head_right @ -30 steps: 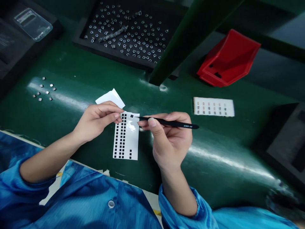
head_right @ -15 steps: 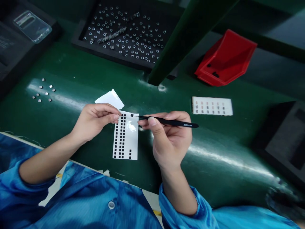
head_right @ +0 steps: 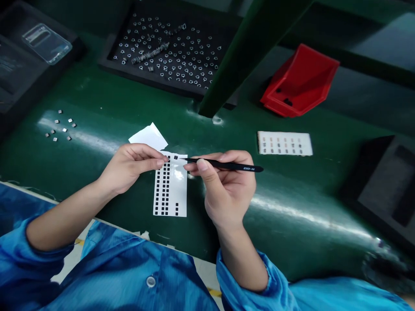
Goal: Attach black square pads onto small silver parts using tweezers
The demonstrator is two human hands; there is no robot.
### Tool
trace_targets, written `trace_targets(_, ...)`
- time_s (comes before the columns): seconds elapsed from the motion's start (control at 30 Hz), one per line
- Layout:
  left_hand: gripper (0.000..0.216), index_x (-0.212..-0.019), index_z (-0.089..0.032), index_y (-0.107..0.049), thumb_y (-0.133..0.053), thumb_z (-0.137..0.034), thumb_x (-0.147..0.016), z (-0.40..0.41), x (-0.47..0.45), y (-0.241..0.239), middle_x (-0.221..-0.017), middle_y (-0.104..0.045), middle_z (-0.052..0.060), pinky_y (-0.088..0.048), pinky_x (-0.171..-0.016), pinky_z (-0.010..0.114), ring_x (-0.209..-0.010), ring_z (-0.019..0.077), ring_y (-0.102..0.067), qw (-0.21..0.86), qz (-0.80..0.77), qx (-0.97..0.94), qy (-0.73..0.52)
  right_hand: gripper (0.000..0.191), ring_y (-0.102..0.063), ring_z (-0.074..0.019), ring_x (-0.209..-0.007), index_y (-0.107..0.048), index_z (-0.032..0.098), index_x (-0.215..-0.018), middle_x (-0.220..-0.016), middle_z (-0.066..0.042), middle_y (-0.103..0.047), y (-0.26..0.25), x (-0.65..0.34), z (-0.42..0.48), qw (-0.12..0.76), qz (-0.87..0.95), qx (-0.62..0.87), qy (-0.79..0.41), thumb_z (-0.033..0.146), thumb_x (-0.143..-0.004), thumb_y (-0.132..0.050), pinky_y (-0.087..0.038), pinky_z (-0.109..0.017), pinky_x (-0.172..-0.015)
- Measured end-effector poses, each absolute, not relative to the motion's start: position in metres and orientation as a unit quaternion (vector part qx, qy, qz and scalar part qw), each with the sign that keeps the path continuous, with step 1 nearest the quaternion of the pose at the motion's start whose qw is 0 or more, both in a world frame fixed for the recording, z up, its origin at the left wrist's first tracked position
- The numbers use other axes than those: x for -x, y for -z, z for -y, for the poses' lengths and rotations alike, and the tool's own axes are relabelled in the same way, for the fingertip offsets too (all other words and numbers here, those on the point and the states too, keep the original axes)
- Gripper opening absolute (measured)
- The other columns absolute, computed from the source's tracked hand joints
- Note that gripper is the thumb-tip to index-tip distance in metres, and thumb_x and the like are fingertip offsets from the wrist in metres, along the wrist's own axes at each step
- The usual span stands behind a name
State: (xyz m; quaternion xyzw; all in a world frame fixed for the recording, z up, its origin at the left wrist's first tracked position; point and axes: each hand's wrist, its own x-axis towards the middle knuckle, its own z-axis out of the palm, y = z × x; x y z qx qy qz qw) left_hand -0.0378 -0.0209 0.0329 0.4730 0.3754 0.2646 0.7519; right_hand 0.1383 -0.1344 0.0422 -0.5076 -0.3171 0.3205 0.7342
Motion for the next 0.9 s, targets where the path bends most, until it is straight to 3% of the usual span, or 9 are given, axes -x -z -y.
trace_targets(0.2,0.020,-0.088,-0.018,-0.087,-0.098,-0.028,-0.074,0.0209,0.0380,-0.0338,-0.097,-0.086,0.009,-0.063,-0.086,0.034,-0.089,0.0207,-0.080,0.735,-0.378,-0.491,-0.274,0.029,-0.084,-0.0158,-0.073,-0.061,0.028,-0.102,-0.093,0.003,-0.085,-0.0434,-0.1380,0.1351,0.734,0.321,0.508,-0.317,0.017,-0.093,-0.086,-0.068,-0.023,-0.066)
trace_targets(0.37,0.015,-0.088,-0.019,-0.087,-0.096,-0.027,-0.079,0.0213,0.0391,-0.0307,-0.094,-0.085,0.007,-0.062,-0.086,0.028,-0.088,0.0169,-0.079,0.742,-0.367,-0.481,-0.290,0.030,-0.084,-0.0162,-0.074,-0.060,0.028,-0.103,-0.093,0.003,-0.085,-0.0422,-0.1380,0.1351,0.731,0.319,0.513,-0.318,0.017,-0.094,-0.086,-0.068,-0.024,-0.066)
trace_targets(0.53,0.031,-0.098,-0.018,-0.085,-0.100,-0.021,-0.071,0.0212,0.0367,-0.0308,-0.092,-0.084,0.006,-0.065,-0.083,0.027,-0.084,0.0159,-0.079,0.745,-0.357,-0.471,-0.310,0.030,-0.084,-0.0166,-0.073,-0.059,0.028,-0.102,-0.092,0.002,-0.085,-0.0422,-0.1373,0.1340,0.732,0.315,0.510,-0.323,0.018,-0.093,-0.086,-0.067,-0.024,-0.066)
trace_targets(0.9,0.018,-0.093,-0.016,-0.084,-0.095,-0.022,-0.080,0.0266,0.0357,-0.0337,-0.090,-0.085,0.006,-0.068,-0.082,0.028,-0.082,0.0176,-0.083,0.766,-0.352,-0.453,-0.291,0.030,-0.085,-0.0180,-0.075,-0.060,0.028,-0.102,-0.092,0.002,-0.085,-0.0374,-0.1358,0.1338,0.711,0.317,0.519,-0.353,0.017,-0.093,-0.086,-0.068,-0.025,-0.066)
